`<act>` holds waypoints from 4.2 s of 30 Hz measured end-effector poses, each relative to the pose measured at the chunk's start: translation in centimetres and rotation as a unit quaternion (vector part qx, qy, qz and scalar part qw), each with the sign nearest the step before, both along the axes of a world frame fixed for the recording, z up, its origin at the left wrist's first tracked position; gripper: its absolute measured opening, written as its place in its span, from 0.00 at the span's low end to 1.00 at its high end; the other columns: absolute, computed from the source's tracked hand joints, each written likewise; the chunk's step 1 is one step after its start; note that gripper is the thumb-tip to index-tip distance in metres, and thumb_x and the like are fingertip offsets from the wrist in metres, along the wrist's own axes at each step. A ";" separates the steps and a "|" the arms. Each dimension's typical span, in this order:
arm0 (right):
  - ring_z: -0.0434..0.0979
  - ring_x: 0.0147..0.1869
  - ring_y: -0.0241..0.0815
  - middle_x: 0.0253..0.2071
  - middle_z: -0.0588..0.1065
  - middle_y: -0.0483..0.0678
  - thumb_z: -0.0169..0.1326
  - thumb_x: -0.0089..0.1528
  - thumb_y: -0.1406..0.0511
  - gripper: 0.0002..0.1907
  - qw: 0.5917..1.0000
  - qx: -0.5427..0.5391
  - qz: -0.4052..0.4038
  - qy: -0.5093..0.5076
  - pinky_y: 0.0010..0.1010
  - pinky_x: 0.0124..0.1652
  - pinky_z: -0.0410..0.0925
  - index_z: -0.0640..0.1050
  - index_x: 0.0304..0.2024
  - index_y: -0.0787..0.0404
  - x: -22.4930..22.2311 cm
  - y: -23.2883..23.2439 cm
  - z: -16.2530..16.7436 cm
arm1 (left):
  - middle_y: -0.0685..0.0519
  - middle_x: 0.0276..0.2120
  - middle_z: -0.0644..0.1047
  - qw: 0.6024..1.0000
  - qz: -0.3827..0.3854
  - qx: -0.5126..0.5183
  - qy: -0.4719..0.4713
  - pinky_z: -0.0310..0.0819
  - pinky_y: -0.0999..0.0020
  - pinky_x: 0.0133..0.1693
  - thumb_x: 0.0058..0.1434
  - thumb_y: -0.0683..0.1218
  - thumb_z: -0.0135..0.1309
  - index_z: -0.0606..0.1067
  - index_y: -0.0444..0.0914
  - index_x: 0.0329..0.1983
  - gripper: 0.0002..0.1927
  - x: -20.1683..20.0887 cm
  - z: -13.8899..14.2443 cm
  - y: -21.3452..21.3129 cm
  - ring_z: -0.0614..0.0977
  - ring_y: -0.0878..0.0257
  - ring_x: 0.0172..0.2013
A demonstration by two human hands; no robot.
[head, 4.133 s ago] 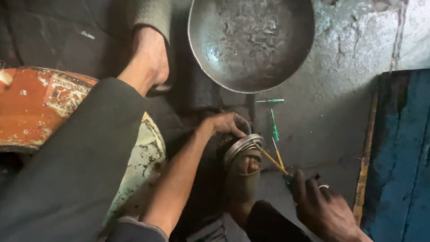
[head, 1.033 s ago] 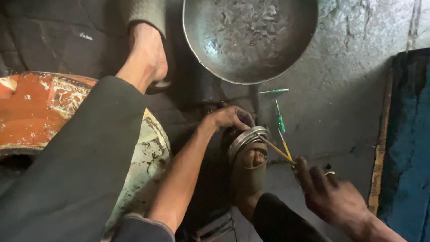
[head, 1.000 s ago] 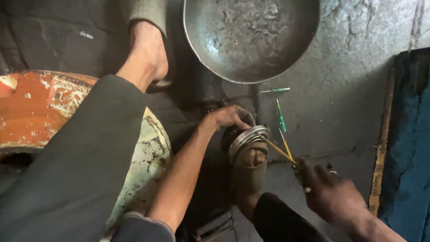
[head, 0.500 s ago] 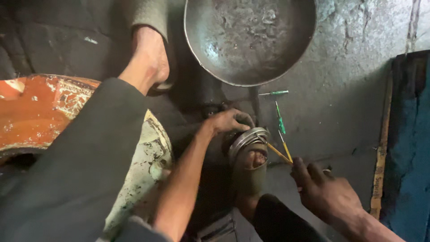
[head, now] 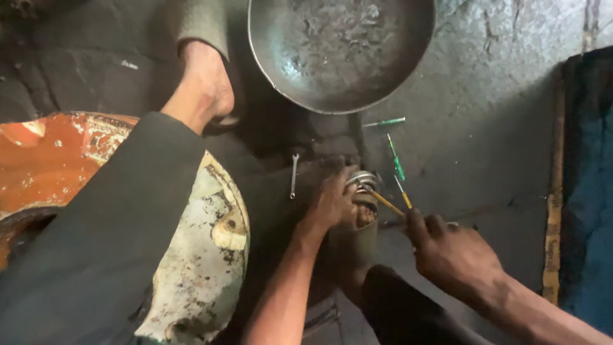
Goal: The person uses a screwdriver and a wrench to adjust a cylindrical metal component with concentric rings, resting it between their feet. They repeatedly dip their hand into a metal basin of water to wet the part while working.
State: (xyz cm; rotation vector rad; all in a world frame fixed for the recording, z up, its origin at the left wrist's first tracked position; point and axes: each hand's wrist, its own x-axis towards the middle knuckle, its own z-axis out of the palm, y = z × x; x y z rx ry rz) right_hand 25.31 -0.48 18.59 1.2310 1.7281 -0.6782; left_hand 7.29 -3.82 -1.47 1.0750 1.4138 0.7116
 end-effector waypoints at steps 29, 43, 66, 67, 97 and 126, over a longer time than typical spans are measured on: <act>0.83 0.40 0.57 0.56 0.67 0.65 0.46 0.64 0.65 0.38 0.986 0.041 0.154 0.044 0.43 0.35 0.78 0.48 0.74 0.58 -0.2 -1.6 1.4 | 0.42 0.52 0.82 0.970 -0.077 0.034 -0.228 0.74 0.63 0.56 0.62 0.48 0.59 0.75 0.37 0.60 0.23 -1.4 -6.4 1.0 0.81 0.57 0.52; 0.82 0.36 0.56 0.49 0.70 0.64 0.42 0.65 0.68 0.39 0.979 -0.001 0.203 0.015 0.42 0.34 0.77 0.43 0.76 0.59 -0.1 -0.4 0.8 | 0.43 0.42 0.83 0.935 -0.347 0.018 0.065 0.76 0.57 0.46 0.56 0.49 0.58 0.82 0.39 0.44 0.14 0.4 -6.8 6.2 0.84 0.48 0.41; 0.84 0.44 0.55 0.45 0.80 0.56 0.47 0.63 0.65 0.31 0.994 0.043 -0.070 0.075 0.46 0.46 0.76 0.66 0.69 0.42 -1.3 0.5 1.6 | 0.51 0.42 0.85 0.957 -0.284 -0.057 -0.028 0.76 0.61 0.48 0.54 0.47 0.62 0.83 0.42 0.45 0.15 -0.7 -4.0 5.8 0.85 0.59 0.43; 0.84 0.44 0.56 0.44 0.81 0.56 0.49 0.62 0.64 0.31 0.993 0.048 -0.075 0.074 0.46 0.46 0.76 0.67 0.69 0.42 -1.3 0.6 1.5 | 0.50 0.42 0.85 0.957 -0.281 -0.059 -0.046 0.76 0.61 0.48 0.54 0.47 0.61 0.83 0.41 0.46 0.15 -0.7 -4.1 5.7 0.85 0.58 0.43; 0.86 0.45 0.47 0.39 0.84 0.54 0.59 0.58 0.58 0.19 0.901 0.020 -0.401 0.166 0.38 0.47 0.76 0.83 0.53 0.42 8.7 -0.6 -12.8 | 0.45 0.52 0.78 0.870 -0.019 0.279 0.405 0.76 0.53 0.50 0.55 0.39 0.55 0.79 0.45 0.49 0.18 -8.5 -12.3 30.1 0.81 0.43 0.50; 0.86 0.51 0.41 0.45 0.84 0.48 0.57 0.61 0.58 0.23 0.888 -0.007 -0.423 0.180 0.34 0.53 0.75 0.78 0.60 0.36 9.4 -4.8 -12.7 | 0.37 0.41 0.78 0.825 -0.112 0.503 0.234 0.74 0.54 0.46 0.55 0.41 0.42 0.75 0.37 0.61 0.28 -7.9 -12.0 28.6 0.79 0.41 0.42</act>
